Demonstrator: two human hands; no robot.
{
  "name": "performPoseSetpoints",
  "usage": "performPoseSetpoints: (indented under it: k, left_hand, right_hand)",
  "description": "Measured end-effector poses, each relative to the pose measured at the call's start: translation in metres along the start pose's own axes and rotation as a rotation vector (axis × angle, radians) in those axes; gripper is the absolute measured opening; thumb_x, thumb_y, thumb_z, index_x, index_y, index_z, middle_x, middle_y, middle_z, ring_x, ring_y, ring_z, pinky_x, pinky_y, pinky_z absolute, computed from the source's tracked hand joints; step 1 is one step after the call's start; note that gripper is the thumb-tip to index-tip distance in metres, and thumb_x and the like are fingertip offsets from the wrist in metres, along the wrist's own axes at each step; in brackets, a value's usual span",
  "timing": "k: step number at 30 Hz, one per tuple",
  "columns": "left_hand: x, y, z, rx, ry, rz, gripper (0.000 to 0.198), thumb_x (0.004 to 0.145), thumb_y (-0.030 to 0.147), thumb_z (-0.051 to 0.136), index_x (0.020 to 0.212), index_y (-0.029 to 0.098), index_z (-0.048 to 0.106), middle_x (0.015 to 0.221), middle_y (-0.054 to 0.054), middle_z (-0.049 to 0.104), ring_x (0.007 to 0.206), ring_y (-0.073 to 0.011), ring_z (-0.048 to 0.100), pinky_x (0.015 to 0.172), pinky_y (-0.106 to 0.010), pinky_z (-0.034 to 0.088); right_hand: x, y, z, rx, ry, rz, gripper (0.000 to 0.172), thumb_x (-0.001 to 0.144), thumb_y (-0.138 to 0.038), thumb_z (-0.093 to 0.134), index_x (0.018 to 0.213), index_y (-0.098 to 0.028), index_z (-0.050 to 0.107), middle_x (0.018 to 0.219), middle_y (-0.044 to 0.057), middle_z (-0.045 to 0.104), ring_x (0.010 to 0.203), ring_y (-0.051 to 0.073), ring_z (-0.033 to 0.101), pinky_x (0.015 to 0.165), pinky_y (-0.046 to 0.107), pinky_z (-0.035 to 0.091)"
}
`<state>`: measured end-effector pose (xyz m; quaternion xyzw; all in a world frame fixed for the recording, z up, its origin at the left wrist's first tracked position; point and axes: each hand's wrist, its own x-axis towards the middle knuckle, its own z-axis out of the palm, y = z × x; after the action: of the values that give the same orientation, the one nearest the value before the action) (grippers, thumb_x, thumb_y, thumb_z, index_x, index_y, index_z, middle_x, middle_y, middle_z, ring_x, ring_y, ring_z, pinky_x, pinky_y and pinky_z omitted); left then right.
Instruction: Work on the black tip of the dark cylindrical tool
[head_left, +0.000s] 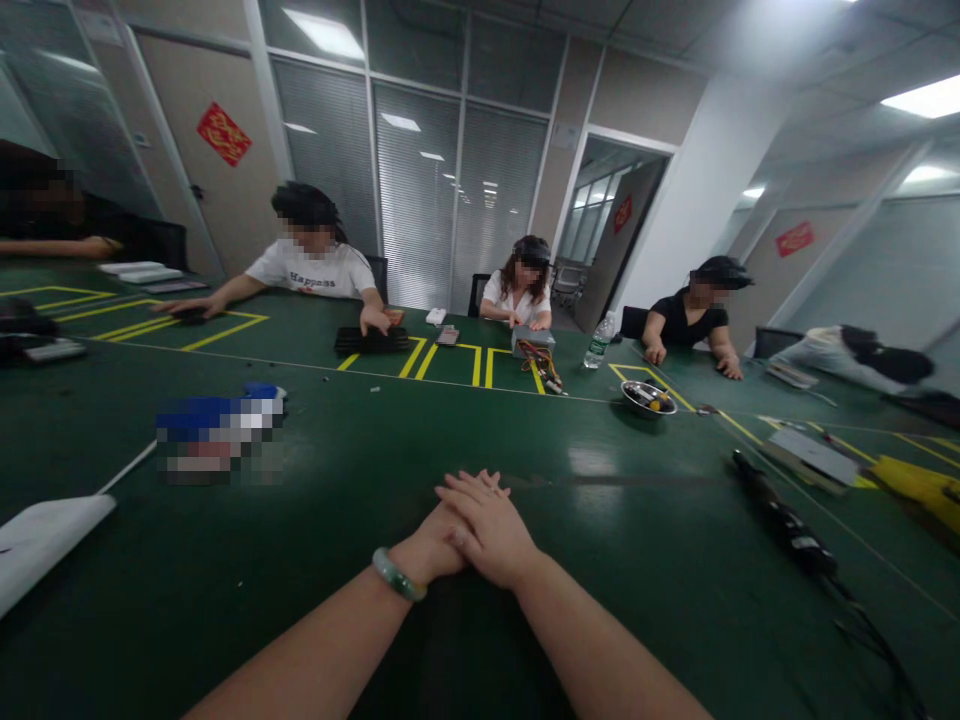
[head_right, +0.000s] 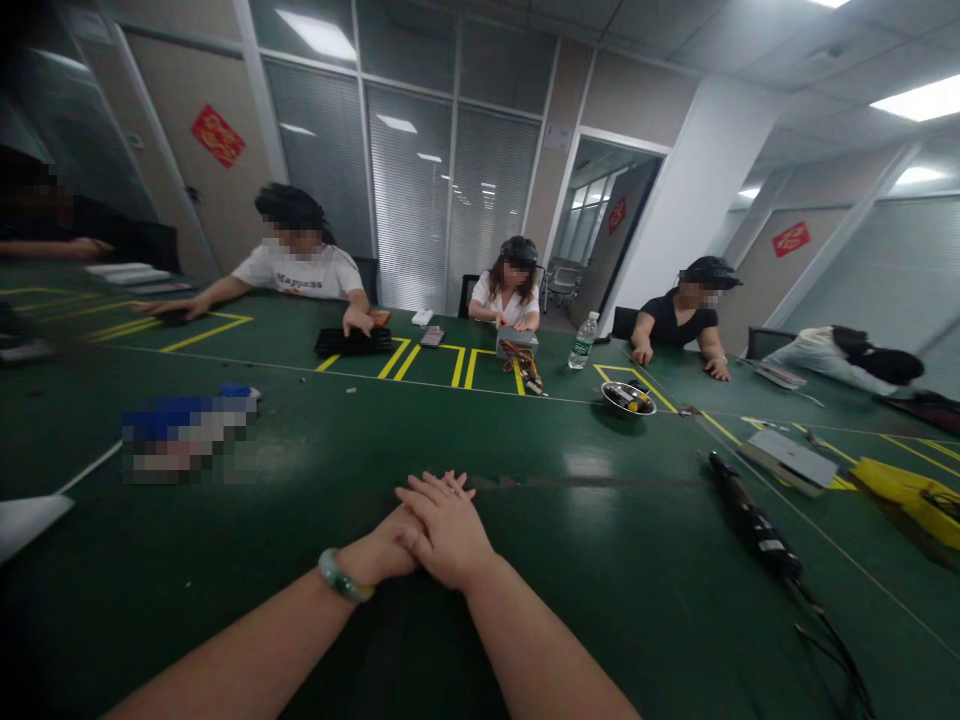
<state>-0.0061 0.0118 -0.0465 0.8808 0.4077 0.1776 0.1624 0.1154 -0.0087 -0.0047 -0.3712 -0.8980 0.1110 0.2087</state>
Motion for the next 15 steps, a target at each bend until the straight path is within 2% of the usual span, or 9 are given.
performPoseSetpoints:
  k: [3, 7, 11, 15]
  left_hand:
    - [-0.011, -0.007, -0.021, 0.018, -0.034, 0.057, 0.067, 0.092, 0.055, 0.042, 0.15, 0.026, 0.027, 0.157, -0.001, 0.024, 0.145, -0.0278, 0.015, 0.119, -0.042, 0.009]
    - [-0.013, -0.002, -0.035, -0.017, -0.103, 0.049, 0.066, 0.092, 0.064, 0.034, 0.148, 0.03, 0.029, 0.158, -0.002, 0.018, 0.146, -0.0242, 0.013, 0.118, -0.045, 0.011]
    - [-0.014, 0.0, -0.041, -0.064, -0.128, 0.023, 0.065, 0.093, 0.066, 0.032, 0.148, 0.033, 0.028, 0.158, 0.0, 0.016, 0.146, -0.0241, 0.014, 0.118, -0.045, 0.013]
    - [-0.016, 0.0, -0.044, -0.079, -0.13, 0.019, 0.065, 0.092, 0.066, 0.032, 0.148, 0.033, 0.029, 0.158, 0.001, 0.017, 0.146, -0.0238, 0.013, 0.118, -0.046, 0.014]
  right_hand:
    - [-0.009, 0.04, -0.009, -0.066, 0.153, 0.146, 0.047, 0.099, -0.039, 0.035, 0.143, -0.024, 0.041, 0.149, 0.003, 0.037, 0.138, 0.02, 0.028, 0.116, 0.044, 0.017]
    - [-0.046, 0.119, -0.037, -0.225, 0.415, 0.55, 0.057, 0.098, -0.046, 0.028, 0.14, -0.01, 0.045, 0.146, 0.014, 0.039, 0.137, 0.026, 0.03, 0.114, 0.046, 0.022]
    - [-0.124, 0.186, -0.08, -0.504, 0.596, 0.914, 0.077, 0.092, -0.056, 0.025, 0.138, 0.003, 0.042, 0.144, 0.027, 0.034, 0.138, 0.037, 0.024, 0.113, 0.051, 0.019]
    - [-0.232, 0.223, -0.119, -0.758, 0.76, 1.104, 0.082, 0.087, -0.058, 0.031, 0.146, -0.002, 0.032, 0.152, 0.028, 0.011, 0.14, 0.043, 0.006, 0.106, 0.061, 0.014]
